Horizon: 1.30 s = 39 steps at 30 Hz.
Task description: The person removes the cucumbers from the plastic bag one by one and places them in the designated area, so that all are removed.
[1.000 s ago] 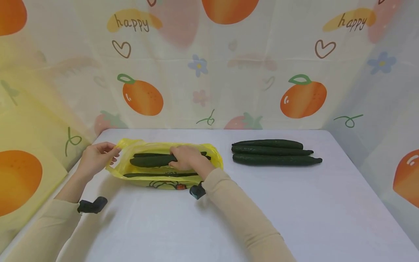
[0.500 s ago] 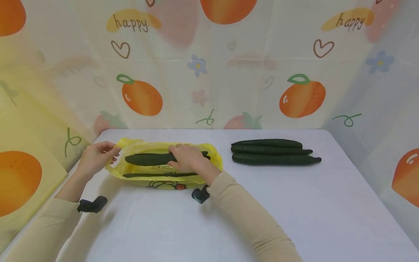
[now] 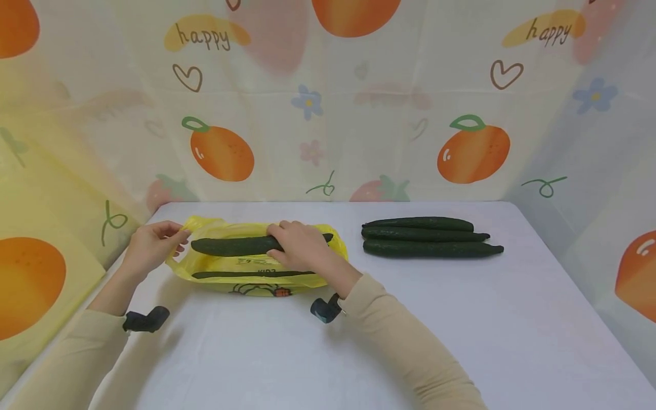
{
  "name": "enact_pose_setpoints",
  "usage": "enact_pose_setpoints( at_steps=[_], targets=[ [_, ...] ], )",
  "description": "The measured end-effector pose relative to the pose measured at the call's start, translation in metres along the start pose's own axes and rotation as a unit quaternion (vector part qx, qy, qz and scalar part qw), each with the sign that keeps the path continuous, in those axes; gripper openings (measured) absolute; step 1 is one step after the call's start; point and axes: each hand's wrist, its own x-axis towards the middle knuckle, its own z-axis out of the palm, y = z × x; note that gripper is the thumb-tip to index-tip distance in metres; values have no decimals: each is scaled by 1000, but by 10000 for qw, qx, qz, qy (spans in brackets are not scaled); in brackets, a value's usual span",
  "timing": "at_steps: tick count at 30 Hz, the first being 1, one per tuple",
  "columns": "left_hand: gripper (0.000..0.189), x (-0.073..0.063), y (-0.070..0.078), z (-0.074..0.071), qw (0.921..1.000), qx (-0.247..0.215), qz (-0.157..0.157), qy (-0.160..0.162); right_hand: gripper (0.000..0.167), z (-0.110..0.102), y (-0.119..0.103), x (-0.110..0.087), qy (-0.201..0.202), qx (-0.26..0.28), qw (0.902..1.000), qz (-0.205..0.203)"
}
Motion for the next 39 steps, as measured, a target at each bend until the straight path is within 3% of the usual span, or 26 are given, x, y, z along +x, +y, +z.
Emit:
enact_pose_setpoints(
  at_steps=[25,39],
  targets=[
    [29,-1,0,2,9999,93,-101,-71,40,-14,30,-55,988,-186,9949,5],
    [29,-2,0,2,9998,137,-124,-60,38,-20,58,-89,1272,-6,9918,-85]
  ],
)
